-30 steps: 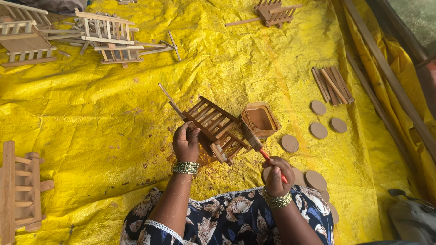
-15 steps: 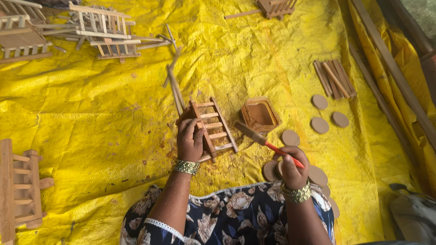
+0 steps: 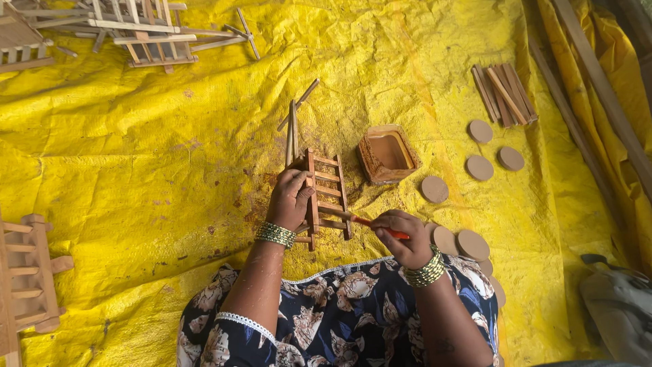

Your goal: The person sits on a tarp-covered floor and applies a brown stain to small wooden chair frames using a brush. They hold each chair steady with one hand, brush its surfaces, dip the brush into a container of stain, and rotate the chair to reach different sides.

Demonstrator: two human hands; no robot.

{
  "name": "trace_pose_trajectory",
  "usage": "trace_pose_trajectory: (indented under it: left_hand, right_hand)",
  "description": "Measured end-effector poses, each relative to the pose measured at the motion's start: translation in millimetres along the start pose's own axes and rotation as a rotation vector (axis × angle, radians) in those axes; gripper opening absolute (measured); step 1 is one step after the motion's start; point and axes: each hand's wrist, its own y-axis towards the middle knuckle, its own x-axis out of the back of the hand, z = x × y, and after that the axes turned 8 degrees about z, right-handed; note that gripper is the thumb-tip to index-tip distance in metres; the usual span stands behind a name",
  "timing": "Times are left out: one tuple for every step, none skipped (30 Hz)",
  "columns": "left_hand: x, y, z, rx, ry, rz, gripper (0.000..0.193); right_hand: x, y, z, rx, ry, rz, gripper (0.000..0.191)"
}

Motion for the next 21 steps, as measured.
trace_pose_trajectory:
  left_hand:
    - [-1.4,-0.2,1.1,0.025,-0.008,0.014,0.031]
    - [-2.8,-0.3,2.6,0.049,-0.015,0.026,0.031]
    - [-4.1,0.2,4.4,0.073,-0.022,0.036,0.031]
    - [-5.1,0.0,6.5,0.058,0.003,0.027,0.032]
    - [-6.4,-0.5,8.5,0.044,0.028,0.017,0.033]
    - [-8.2,-1.1,10.5,0.031,0.051,0.005,0.034]
    - [-9.7,-1.1,12.6,0.028,0.056,0.007,0.034]
    - [-10.8,-0.6,14.7,0.023,0.061,0.01,0.033]
    - [-11.8,-0.8,16.3,0.016,0.068,0.015,0.032]
    - [-12.8,-0.8,17.4,0.021,0.061,0.026,0.033]
    - [-13.4,-0.9,18.0,0.026,0.054,0.038,0.034]
    - [-13.7,-1.8,18.2,0.033,0.047,0.051,0.036]
    - [-13.5,-2.2,18.2,0.052,0.034,0.075,0.035]
    - [-13.0,-2.9,17.9,0.072,0.021,0.097,0.034]
    - [-12.6,-3.6,17.3,0.093,0.007,0.117,0.034]
    - [-12.5,-3.6,16.8,0.091,0.013,0.121,0.033]
    - [-12.4,-3.5,16.2,0.089,0.018,0.123,0.033]
    - [-12.6,-3.9,15.6,0.09,0.023,0.125,0.032]
    - [-12.9,-4.2,15.0,0.094,0.008,0.135,0.033]
    - [-13.4,-4.5,14.7,0.096,-0.006,0.146,0.033]
    - [-13.9,-4.4,14.6,0.097,-0.02,0.158,0.033]
  right_hand:
    - [-0.4,-0.7,2.9,-0.018,-0.044,-0.03,0.016]
    - [1.9,-1.8,5.5,-0.027,-0.085,-0.06,0.017]
    - [6.0,-2.5,7.8,-0.034,-0.126,-0.091,0.018]
    - [10.3,-3.7,10.3,-0.042,-0.167,-0.12,0.018]
    - [13.8,-4.9,12.8,-0.031,-0.162,-0.119,0.017]
    - [15.5,-5.2,14.5,-0.021,-0.158,-0.117,0.016]
    - [16.8,-5.4,16.1,-0.01,-0.154,-0.115,0.014]
    - [15.0,-4.7,16.7,-0.032,-0.128,-0.084,0.014]
    - [9.1,-2.2,16.1,-0.054,-0.101,-0.055,0.014]
    - [1.8,0.3,15.1,-0.075,-0.074,-0.028,0.015]
    - [-4.2,1.7,14.4,-0.072,-0.063,-0.021,0.015]
    - [-9.5,2.5,13.5,-0.07,-0.051,-0.013,0.015]
    - [-13.1,3.3,12.6,-0.067,-0.041,-0.006,0.016]
    - [-13.5,3.6,11.8,-0.066,-0.068,-0.004,0.015]
    - [-13.9,3.9,11.1,-0.064,-0.096,0.0,0.014]
    - [-14.2,4.5,10.6,-0.06,-0.124,0.005,0.013]
    - [-13.3,5.1,10.3,-0.072,-0.089,-0.003,0.013]
    - [-12.3,5.5,10.1,-0.084,-0.053,-0.009,0.013]
    - [-11.9,6.3,10.2,-0.099,-0.015,-0.018,0.012]
    - [-12.0,7.0,10.3,-0.126,-0.044,-0.003,0.013]
    - [-13.2,8.3,10.2,-0.153,-0.074,0.01,0.013]
